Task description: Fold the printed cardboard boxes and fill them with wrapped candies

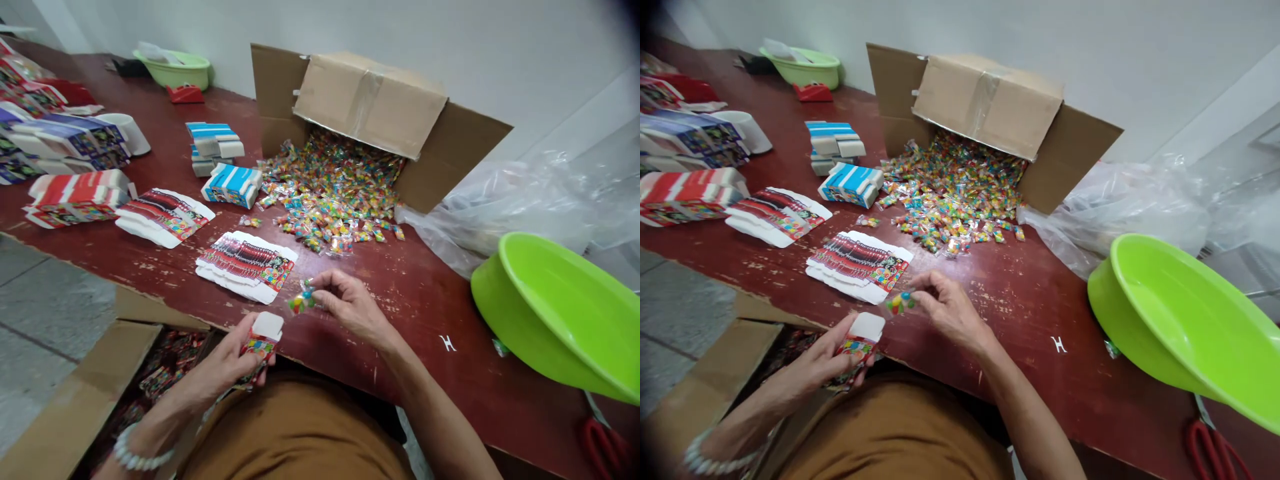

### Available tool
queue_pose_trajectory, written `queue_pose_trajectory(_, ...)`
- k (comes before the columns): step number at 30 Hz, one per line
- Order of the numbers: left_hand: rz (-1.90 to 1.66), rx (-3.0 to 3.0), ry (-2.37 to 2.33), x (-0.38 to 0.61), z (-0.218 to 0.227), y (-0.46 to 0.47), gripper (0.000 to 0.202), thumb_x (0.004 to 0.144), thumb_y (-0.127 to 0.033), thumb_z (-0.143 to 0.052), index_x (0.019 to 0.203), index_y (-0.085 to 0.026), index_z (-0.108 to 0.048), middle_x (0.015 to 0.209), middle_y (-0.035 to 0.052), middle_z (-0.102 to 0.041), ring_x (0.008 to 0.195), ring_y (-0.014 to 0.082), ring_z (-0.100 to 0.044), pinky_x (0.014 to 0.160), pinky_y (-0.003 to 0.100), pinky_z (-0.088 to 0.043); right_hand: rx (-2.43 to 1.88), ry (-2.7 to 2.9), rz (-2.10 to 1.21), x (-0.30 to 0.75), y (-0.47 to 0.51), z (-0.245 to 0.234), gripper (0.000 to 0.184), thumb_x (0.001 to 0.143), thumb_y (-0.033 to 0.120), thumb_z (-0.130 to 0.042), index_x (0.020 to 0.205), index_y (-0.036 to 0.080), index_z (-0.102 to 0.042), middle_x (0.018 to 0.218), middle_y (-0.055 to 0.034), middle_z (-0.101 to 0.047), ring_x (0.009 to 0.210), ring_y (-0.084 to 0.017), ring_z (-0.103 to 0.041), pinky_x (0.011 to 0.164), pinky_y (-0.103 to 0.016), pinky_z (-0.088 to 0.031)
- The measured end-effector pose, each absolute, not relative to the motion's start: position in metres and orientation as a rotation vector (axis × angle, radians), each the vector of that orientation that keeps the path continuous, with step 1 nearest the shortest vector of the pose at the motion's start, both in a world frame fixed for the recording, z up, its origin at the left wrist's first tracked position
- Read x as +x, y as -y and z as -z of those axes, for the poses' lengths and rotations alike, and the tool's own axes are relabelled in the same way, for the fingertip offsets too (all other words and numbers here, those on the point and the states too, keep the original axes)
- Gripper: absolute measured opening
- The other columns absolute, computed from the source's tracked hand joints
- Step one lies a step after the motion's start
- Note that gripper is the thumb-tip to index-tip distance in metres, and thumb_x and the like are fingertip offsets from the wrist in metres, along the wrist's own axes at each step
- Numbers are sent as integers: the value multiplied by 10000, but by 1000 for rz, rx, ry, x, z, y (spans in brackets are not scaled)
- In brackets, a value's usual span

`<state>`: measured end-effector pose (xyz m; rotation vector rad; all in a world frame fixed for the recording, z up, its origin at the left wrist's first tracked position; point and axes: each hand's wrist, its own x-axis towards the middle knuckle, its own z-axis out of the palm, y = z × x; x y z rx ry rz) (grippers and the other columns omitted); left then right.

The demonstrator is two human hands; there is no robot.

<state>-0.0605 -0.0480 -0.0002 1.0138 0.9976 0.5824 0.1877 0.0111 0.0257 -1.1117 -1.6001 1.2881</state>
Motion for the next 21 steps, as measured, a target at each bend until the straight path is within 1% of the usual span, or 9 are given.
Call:
queue_pose_trajectory(4, -539, 1140, -986, -37, -8, 42, 404, 775, -203, -570, 1160, -237, -454, 799, -48, -600, 599, 113, -516, 562, 236, -428, -1056, 1934, -1019, 174, 3, -31, 90, 915, 156, -578, 951, 195, -651, 895, -33, -699, 815, -151, -637, 768, -282, -502)
queue_pose_trajectory(7, -555, 1186, -1010, -31, -6, 42, 464, 749, -186, -545, 1196, -228, -425, 760, -56, -596, 581, 117, -514, 560, 245, -425, -1003, 2156, -819, 165, 9, -32, 123, 941, 127, -550, 945, 181, -659, 917, -68, -711, 831, -170, -641, 779, -296, -499)
queue_pose_trajectory(10, -654, 1151, -999, -29, -2, 42, 506, 724, -173, -573, 1208, -224, -436, 709, -65, -588, 593, 126, -538, 583, 250, -444, -931, 2270, -778, 156, 15, -34, 144, 944, 116, -536, 975, 178, -663, 915, -76, -728, 821, -180, -652, 793, -320, -498)
queue_pose_trajectory(12, -734, 1045, -974, -27, -3, 41, 534, 732, -209, -618, 1236, -222, -440, 710, -54, -616, 589, 136, -574, 578, 252, -457, -947, 2150, -872, 154, 16, -34, 152, 939, 121, -536, 1003, 189, -656, 908, -59, -730, 819, -172, -659, 790, -313, -503)
queue_pose_trajectory(14, -806, 865, -942, -26, -8, 40, 534, 788, -347, -637, 1266, -211, -442, 744, -14, -669, 569, 158, -617, 552, 266, -476, -996, 1858, -1043, 155, 14, -34, 133, 934, 151, -551, 1010, 203, -647, 936, -41, -724, 844, -155, -662, 789, -292, -512)
queue_pose_trajectory(16, -837, 696, -914, -24, -15, 39, 564, 838, -496, -600, 1289, -192, -450, 743, 24, -697, 542, 192, -653, 520, 284, -493, -1050, 1537, -1215, 158, 10, -30, 125, 886, 198, -641, 1011, 214, -639, 945, -19, -710, 827, -135, -650, 767, -264, -514)
queue_pose_trajectory(17, -838, 639, -902, -23, -18, 39, 587, 849, -532, -589, 1304, -188, -451, 739, 34, -703, 537, 206, -666, 511, 293, -506, -1069, 1415, -1319, 159, 7, -27, 186, 844, 223, -701, 1018, 216, -635, 933, -10, -703, 787, -127, -641, 739, -255, -516)
queue_pose_trajectory(19, -837, 598, -887, -20, -21, 38, 609, 849, -515, -615, 1335, -190, -448, 706, 28, -698, 518, 210, -667, 492, 295, -523, -1050, 1259, -1612, 158, 5, -20, 366, 756, 285, -803, 1069, 216, -626, 887, 2, -691, 669, -114, -617, 653, -250, -515)
queue_pose_trajectory(21, -862, 631, -898, -16, -21, 38, 614, 835, -465, -658, 1346, -193, -453, 710, 22, -703, 497, 191, -650, 465, 279, -529, -969, 1158, -1897, 153, 5, -11, 453, 698, 361, -857, 1060, 204, -634, 819, 9, -678, 559, -102, -581, 551, -240, -493)
